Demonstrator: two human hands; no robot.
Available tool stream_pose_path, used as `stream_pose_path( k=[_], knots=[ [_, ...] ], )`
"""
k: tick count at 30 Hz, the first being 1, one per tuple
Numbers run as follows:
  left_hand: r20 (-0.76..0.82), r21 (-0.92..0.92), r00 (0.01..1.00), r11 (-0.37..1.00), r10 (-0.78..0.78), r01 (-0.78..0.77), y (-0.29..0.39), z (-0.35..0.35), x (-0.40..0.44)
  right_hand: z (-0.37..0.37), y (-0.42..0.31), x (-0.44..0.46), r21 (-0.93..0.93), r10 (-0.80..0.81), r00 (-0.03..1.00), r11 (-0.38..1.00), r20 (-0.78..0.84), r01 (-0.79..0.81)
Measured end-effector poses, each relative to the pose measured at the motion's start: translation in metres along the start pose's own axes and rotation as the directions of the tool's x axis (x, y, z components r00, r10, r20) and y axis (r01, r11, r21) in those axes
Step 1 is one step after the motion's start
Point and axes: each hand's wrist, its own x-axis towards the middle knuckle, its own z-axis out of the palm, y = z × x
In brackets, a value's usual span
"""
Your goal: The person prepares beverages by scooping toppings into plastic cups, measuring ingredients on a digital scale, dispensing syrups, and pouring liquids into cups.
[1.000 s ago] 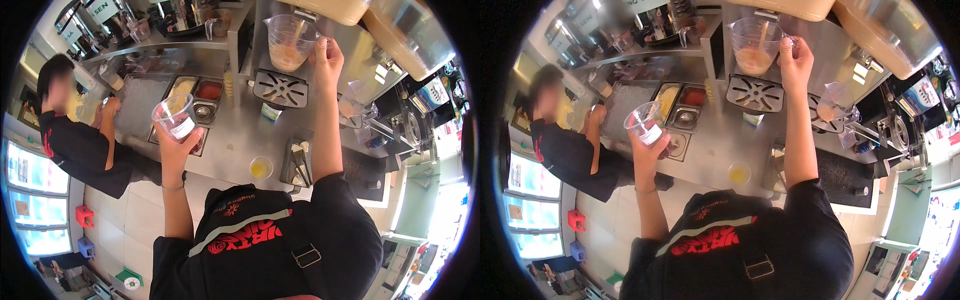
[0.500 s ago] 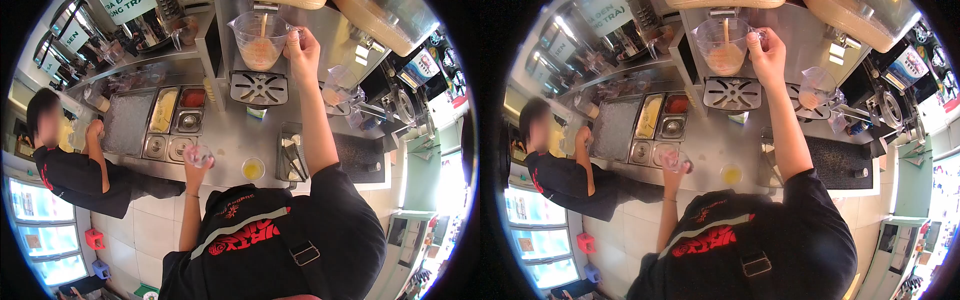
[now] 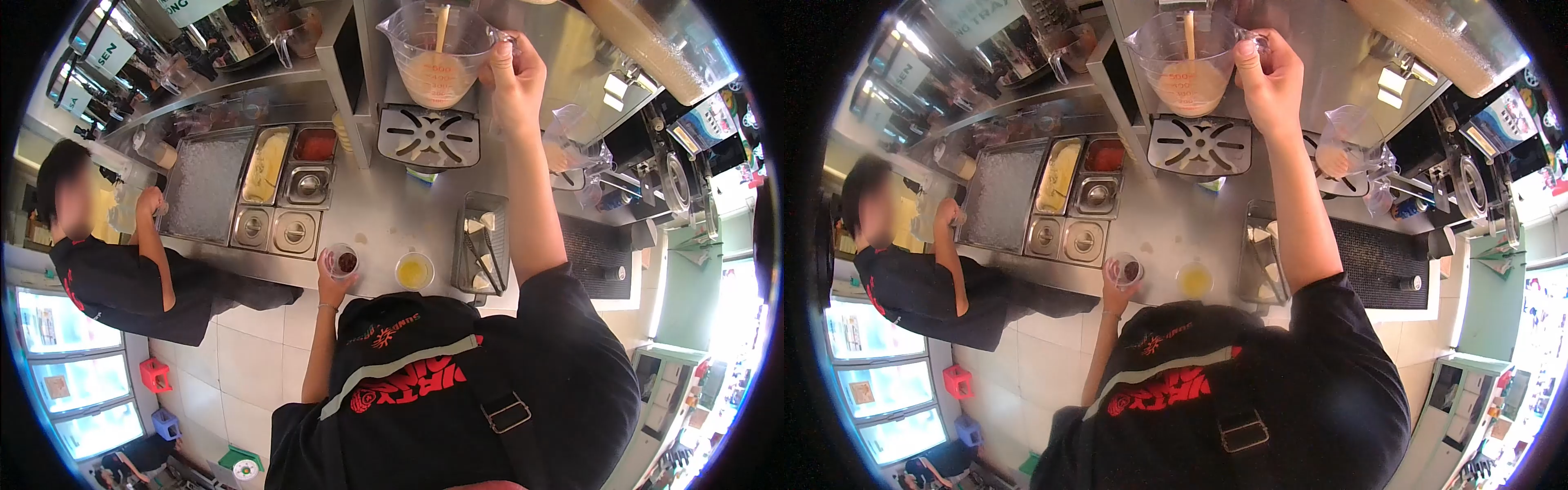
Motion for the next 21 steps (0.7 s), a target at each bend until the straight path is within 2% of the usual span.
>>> stream_pose_path(
  k=[2,3,4,5,6,8,9,10,12,14,15,16,18,19,20,21],
  knots=[
    [0.018,0.028,1.000,0.999,0.017,-0.017,-0.006,-0.014,-0.003,0.000,-0.002,0.000,0.009,-0.008,1.000,1.000,0.001,0.008],
    [0.033,0.051,0.994,0.994,-0.102,0.100,-0.020,-0.028,-0.008,0.002,-0.007,0.000,-0.002,-0.012,1.000,1.000,-0.010,0.012],
    [0.048,0.079,0.976,0.974,-0.215,0.210,-0.029,-0.041,-0.011,0.007,-0.015,-0.002,0.027,0.055,0.998,0.998,-0.024,-0.054],
    [0.036,0.118,0.961,0.956,-0.276,0.270,-0.023,-0.055,-0.013,0.010,-0.026,-0.001,0.056,0.112,0.993,0.992,-0.040,-0.110],
    [0.021,0.156,0.944,0.933,-0.330,0.323,-0.012,-0.072,-0.013,0.011,-0.038,0.001,0.044,0.090,0.994,0.995,-0.060,-0.087],
    [-0.060,0.225,0.954,0.927,-0.293,0.299,0.001,-0.105,-0.007,0.017,-0.072,-0.004,0.173,0.299,0.953,0.942,-0.047,-0.287],
    [-0.103,0.276,0.966,0.927,-0.236,0.256,0.003,-0.121,-0.001,0.026,-0.094,-0.007,0.105,0.362,0.928,0.930,-0.088,-0.353],
    [-0.143,0.324,0.974,0.922,-0.176,0.214,0.005,-0.137,0.009,0.030,-0.104,-0.010,0.090,0.351,0.929,0.935,-0.117,-0.342],
    [-0.153,0.412,0.988,0.910,0.016,0.050,0.036,-0.164,0.038,0.037,-0.120,-0.021,0.072,0.410,0.903,0.912,-0.129,-0.404],
    [-0.191,0.294,0.971,0.952,0.141,-0.080,0.093,-0.181,0.074,0.053,-0.126,-0.039,0.059,0.398,0.901,0.917,-0.172,-0.394],
    [-0.224,0.138,0.956,0.977,0.188,-0.160,0.119,-0.185,0.093,0.056,-0.122,-0.050,0.082,0.362,0.905,0.932,-0.224,-0.353],
    [-0.245,0.145,0.926,0.955,0.287,-0.257,0.152,-0.188,0.114,0.061,-0.121,-0.058,0.108,0.327,0.907,0.945,-0.265,-0.309],
    [-0.296,0.146,0.834,0.885,0.465,-0.442,0.218,-0.203,0.154,0.085,-0.120,-0.076,0.126,0.318,0.872,0.948,-0.371,-0.292],
    [-0.304,0.124,0.765,0.820,0.568,-0.559,0.246,-0.212,0.175,0.090,-0.112,-0.088,0.118,0.329,0.884,0.944,-0.332,-0.307],
    [-0.267,0.129,0.684,0.729,0.678,-0.672,0.272,-0.226,0.198,0.099,-0.100,-0.097,0.102,0.331,0.896,0.944,-0.298,-0.315],
    [-0.324,0.145,0.550,0.615,0.770,-0.775,0.311,-0.232,0.219,0.118,-0.087,-0.104,0.125,0.341,0.901,0.940,-0.268,-0.318]
  ],
)
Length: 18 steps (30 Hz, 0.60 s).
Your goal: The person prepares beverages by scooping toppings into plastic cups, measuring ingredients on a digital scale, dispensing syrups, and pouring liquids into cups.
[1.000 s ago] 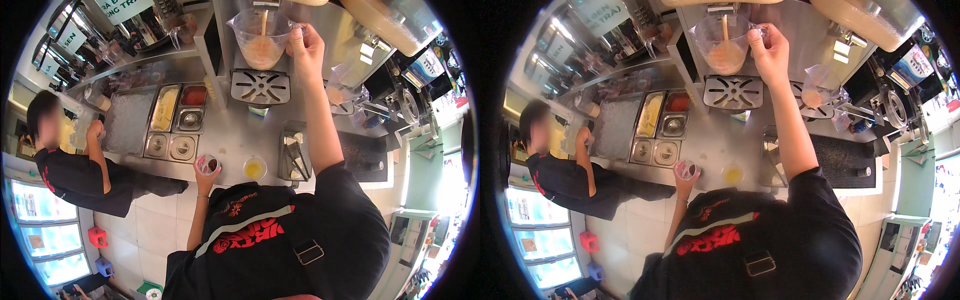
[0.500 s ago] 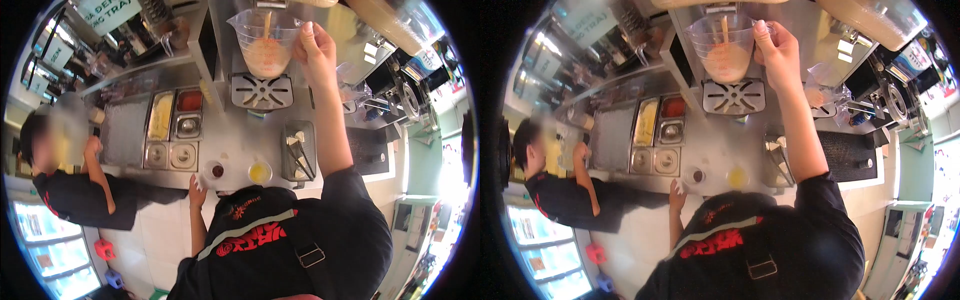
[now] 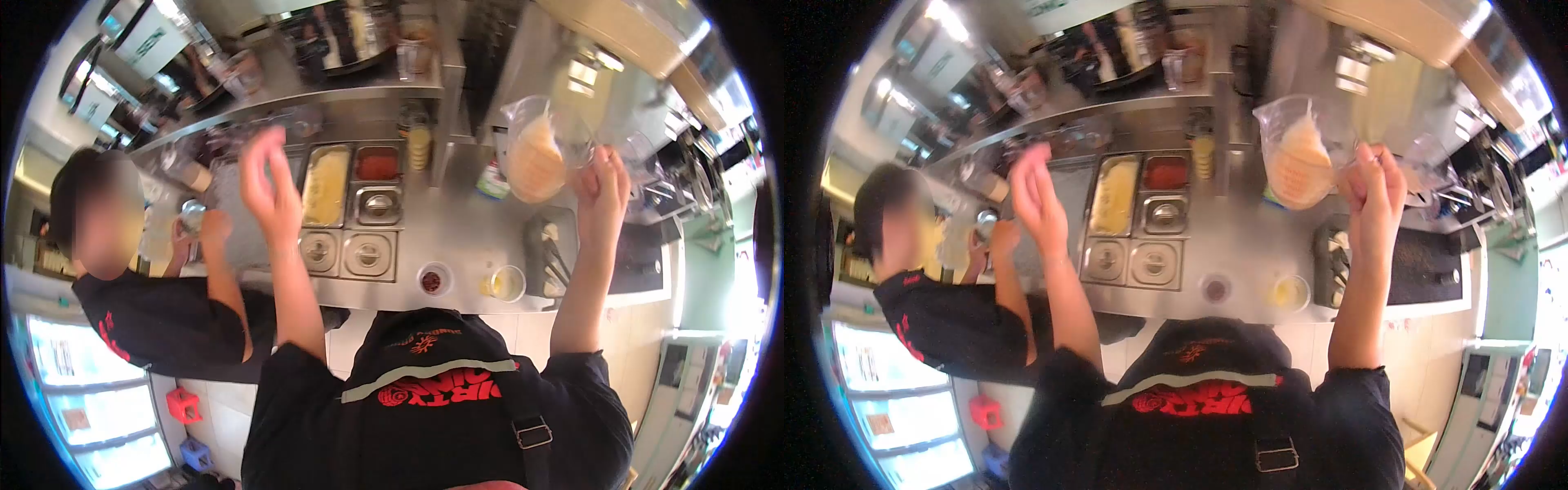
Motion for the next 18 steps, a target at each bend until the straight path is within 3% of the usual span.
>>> stream_pose_path(
  k=[3,7,8,10,13,18],
  knots=[
    [0.027,0.132,0.942,0.932,0.336,-0.336,0.022,0.012,0.110,0.035,0.051,-0.017,-0.059,0.079,0.996,0.995,0.028,-0.077],
    [0.521,0.256,0.800,0.838,0.300,-0.481,-0.016,0.023,0.184,0.110,0.108,-0.017,-0.246,0.185,0.962,0.960,0.203,-0.132],
    [0.596,0.288,0.768,0.830,0.235,-0.478,-0.025,0.025,0.190,0.125,0.133,-0.011,-0.187,0.099,0.958,0.981,0.270,-0.048],
    [0.620,0.284,0.756,0.838,0.211,-0.467,-0.028,0.027,0.193,0.154,0.162,0.005,-0.254,0.071,0.947,0.967,0.313,0.011],
    [0.618,0.281,0.771,0.873,0.154,-0.400,-0.038,0.030,0.191,0.192,0.204,0.030,-0.191,0.055,0.941,0.982,0.334,0.010],
    [0.451,0.305,0.793,0.764,0.409,-0.568,-0.038,0.030,0.179,0.224,0.197,0.041,-0.127,0.034,0.949,0.992,0.314,0.006]
  ],
)
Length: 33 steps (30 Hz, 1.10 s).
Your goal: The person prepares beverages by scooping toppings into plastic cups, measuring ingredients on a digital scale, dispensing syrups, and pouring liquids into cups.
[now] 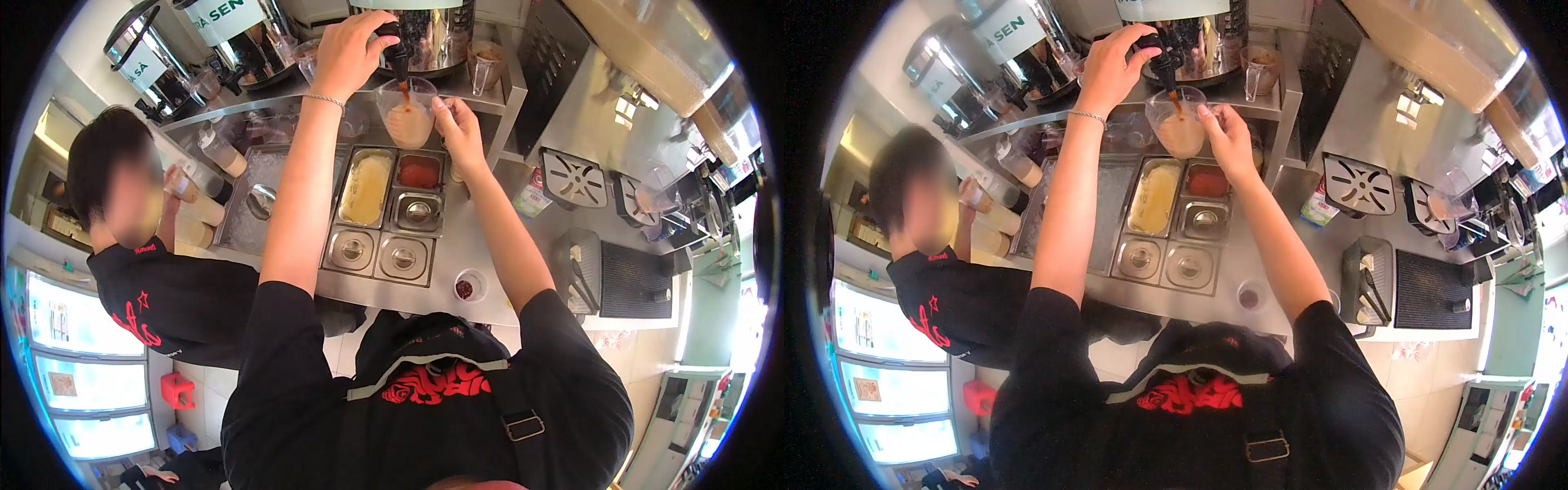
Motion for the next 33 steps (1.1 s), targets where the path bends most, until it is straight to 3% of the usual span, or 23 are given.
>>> stream_pose_path(
  k=[2,7,10,11,13,14,16,18,19,20,21,22,23,24,26,27,29,30,33],
  knots=[
    [-0.077,0.022,0.995,0.998,0.057,-0.055,-0.001,0.002,-0.004,0.005,-0.003,0.004,0.050,-0.014,1.000,0.999,-0.005,0.014],
    [-0.002,0.048,1.000,0.998,0.030,-0.030,-0.002,-0.001,-0.005,0.006,-0.005,0.008,0.051,-0.020,1.000,0.998,0.010,0.019],
    [0.269,-0.058,0.936,0.967,-0.226,0.250,0.032,-0.027,0.011,0.004,-0.004,0.010,0.031,-0.025,0.999,0.999,0.031,0.024],
    [0.273,-0.060,0.935,0.965,-0.229,0.254,0.028,-0.020,0.006,0.004,-0.004,0.009,0.030,-0.020,0.999,0.999,0.031,0.019],
    [-0.062,-0.120,0.997,0.992,-0.043,0.035,0.013,-0.002,-0.007,0.003,-0.008,0.009,0.047,-0.029,0.998,0.999,0.053,0.027],
    [0.026,-0.218,0.982,0.958,-0.186,0.187,0.021,-0.017,-0.017,0.002,-0.009,0.009,0.046,-0.024,0.998,0.999,0.052,0.022],
    [-0.339,-0.448,0.892,0.885,-0.300,0.128,0.044,-0.023,-0.050,0.000,-0.010,0.008,-0.001,-0.009,0.999,1.000,0.047,0.009],
    [-0.439,-0.678,0.729,0.726,-0.525,0.115,0.088,-0.028,-0.107,-0.002,-0.007,0.009,0.024,-0.018,0.998,1.000,0.061,0.017],
    [-0.458,-0.710,0.629,0.684,-0.628,0.166,0.104,-0.022,-0.151,-0.003,-0.005,0.008,0.047,-0.028,0.997,0.999,0.073,0.024],
    [-0.448,-0.763,0.588,0.631,-0.673,0.140,0.126,-0.011,-0.197,-0.005,-0.002,0.009,0.046,-0.015,0.998,0.999,0.069,0.012],
    [-0.310,-0.854,0.629,0.499,-0.713,0.145,0.154,-0.004,-0.238,-0.008,0.002,0.008,0.096,-0.007,0.996,0.995,0.088,-0.001],
    [-0.115,-0.836,0.676,0.439,-0.727,0.330,0.173,0.009,-0.290,-0.012,0.006,0.004,0.145,0.005,0.995,0.989,0.101,-0.019],
    [0.113,-0.602,0.723,0.532,-0.682,0.596,0.193,0.002,-0.311,-0.017,0.011,-0.001,0.139,0.028,0.995,0.990,0.091,-0.041],
    [0.439,-0.668,0.618,0.223,-0.652,0.710,0.204,0.023,-0.360,-0.021,0.015,-0.006,0.204,0.046,0.993,0.977,0.111,-0.069],
    [0.740,-0.431,0.410,0.092,-0.533,0.898,0.234,0.050,-0.400,-0.032,0.023,-0.016,0.279,0.063,0.989,0.955,0.134,-0.098],
    [0.818,-0.331,0.405,0.241,-0.409,0.912,0.237,0.055,-0.411,-0.040,0.025,-0.023,0.254,0.028,0.989,0.965,0.148,-0.065],
    [0.862,-0.373,0.395,0.132,-0.318,0.919,0.253,0.081,-0.431,-0.059,0.024,-0.048,0.132,0.036,0.996,0.990,0.084,-0.047],
    [0.869,-0.386,0.414,0.154,-0.271,0.910,0.263,0.090,-0.431,-0.069,0.021,-0.058,0.209,0.029,0.995,0.977,0.091,-0.048],
    [0.855,-0.439,0.476,0.203,-0.206,0.875,0.276,0.126,-0.431,-0.118,0.008,-0.101,0.026,0.107,0.991,0.994,0.080,-0.110]
  ],
)
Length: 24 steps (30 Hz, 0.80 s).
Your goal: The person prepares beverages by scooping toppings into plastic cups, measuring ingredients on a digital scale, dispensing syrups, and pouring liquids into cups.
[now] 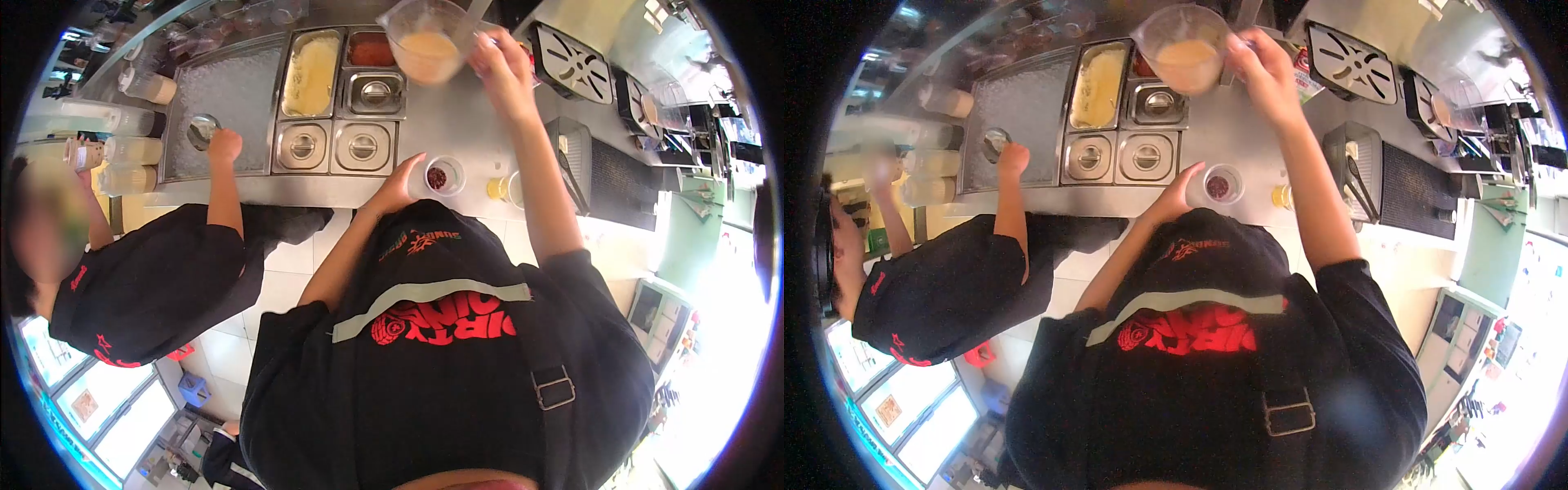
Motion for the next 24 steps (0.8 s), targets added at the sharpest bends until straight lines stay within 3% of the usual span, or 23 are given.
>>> stream_pose_path(
  k=[4,5,6,7,8,10,12,14,15,16,18,22,24],
  knots=[
    [0.046,0.061,0.996,0.995,0.082,-0.084,0.015,0.017,0.024,-0.053,-0.040,-0.069,-0.388,0.132,0.991,0.913,-0.007,-0.124],
    [0.062,-0.014,0.996,0.998,0.057,-0.057,0.013,0.020,0.030,-0.064,-0.047,-0.082,-0.386,0.137,0.990,0.913,-0.015,-0.132],
    [0.078,-0.089,0.996,0.996,0.031,-0.024,0.010,0.025,0.034,-0.075,-0.055,-0.094,-0.535,0.156,0.988,0.836,0.016,-0.123],
    [0.007,-0.038,0.993,0.992,0.119,-0.119,0.008,0.030,0.038,-0.081,-0.060,-0.104,-0.668,0.179,0.983,0.737,0.046,-0.103],
    [0.011,-0.035,0.993,0.992,0.121,-0.121,0.009,0.032,0.041,-0.080,-0.067,-0.109,-0.667,0.176,0.983,0.738,0.042,-0.104],
    [-0.091,-0.082,0.976,0.976,0.196,-0.204,0.021,0.034,0.046,-0.079,-0.083,-0.118,-0.796,0.393,0.918,0.571,0.053,-0.199],
    [-0.068,-0.046,0.967,0.967,0.247,-0.250,0.043,0.027,0.054,-0.081,-0.088,-0.120,-0.818,0.441,0.895,0.539,0.068,-0.203],
    [-0.025,-0.119,0.962,0.954,0.273,-0.274,0.061,0.026,0.061,-0.077,-0.092,-0.122,-0.870,0.336,0.911,0.490,0.239,0.047],
    [-0.035,-0.072,0.952,0.949,0.305,-0.306,0.073,0.024,0.064,-0.068,-0.106,-0.120,-0.911,0.350,0.901,0.399,0.256,0.104],
    [-0.030,-0.075,0.950,0.947,0.312,-0.314,0.086,0.024,0.066,-0.065,-0.113,-0.117,-0.914,0.347,0.904,0.392,0.249,0.101],
    [-0.055,-0.116,0.941,0.934,0.333,-0.337,0.103,0.027,0.071,-0.064,-0.125,-0.112,-0.878,0.258,0.866,0.345,0.429,0.332],
    [-0.068,-0.096,0.931,0.927,0.358,-0.363,0.128,0.028,0.082,-0.053,-0.161,-0.097,-0.818,0.175,0.812,0.286,0.557,0.499],
    [-0.057,-0.127,0.939,0.930,0.339,-0.344,0.141,0.030,0.086,-0.046,-0.185,-0.092,-0.780,0.256,0.737,0.214,0.626,0.588]
  ],
)
